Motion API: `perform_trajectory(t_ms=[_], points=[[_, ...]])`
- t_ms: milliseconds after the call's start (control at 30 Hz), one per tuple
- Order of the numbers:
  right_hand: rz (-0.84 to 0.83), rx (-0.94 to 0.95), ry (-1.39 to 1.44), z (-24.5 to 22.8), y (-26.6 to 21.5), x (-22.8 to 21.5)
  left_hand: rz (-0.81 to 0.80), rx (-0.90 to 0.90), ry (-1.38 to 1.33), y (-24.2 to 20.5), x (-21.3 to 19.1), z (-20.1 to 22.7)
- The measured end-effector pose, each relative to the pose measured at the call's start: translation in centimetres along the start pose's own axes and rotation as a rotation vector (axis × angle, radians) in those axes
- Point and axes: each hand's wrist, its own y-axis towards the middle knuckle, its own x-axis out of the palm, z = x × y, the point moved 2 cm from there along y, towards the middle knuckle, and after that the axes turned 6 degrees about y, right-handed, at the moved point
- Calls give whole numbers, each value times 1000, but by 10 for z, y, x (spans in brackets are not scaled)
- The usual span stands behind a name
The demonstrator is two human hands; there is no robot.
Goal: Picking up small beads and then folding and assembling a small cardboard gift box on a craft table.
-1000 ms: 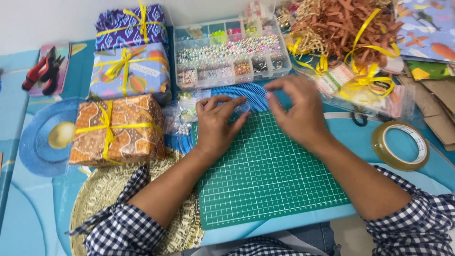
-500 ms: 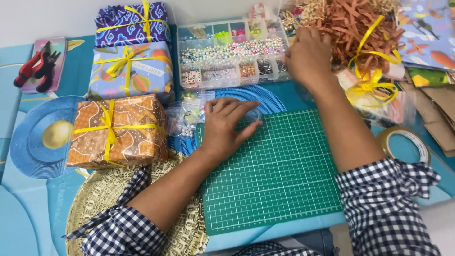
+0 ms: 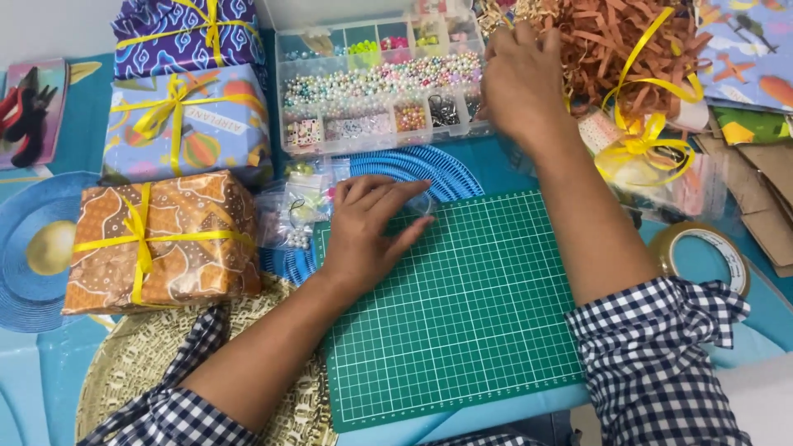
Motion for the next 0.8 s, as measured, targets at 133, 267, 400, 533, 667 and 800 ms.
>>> perform_trajectory(t_ms=[133,267,400,533,667,800], points=[[57,27,109,14,1,16,-32,-44,-19,-2,0,-4],[161,-31,208,26,7,26,-36,-86,-22,-4,1,-6],[2,103,371,21,6,6,-56,-120,-31,-4,-1,-7],[-74,187,593,36,1,-3,-61,-119,-34,-3,-1,-7],[-127,82,772,49,6,5,-60,-127,-42,-4,0,-8],[-185,143,896,50,4,4,-61,-118,-37,-5,1,-9]])
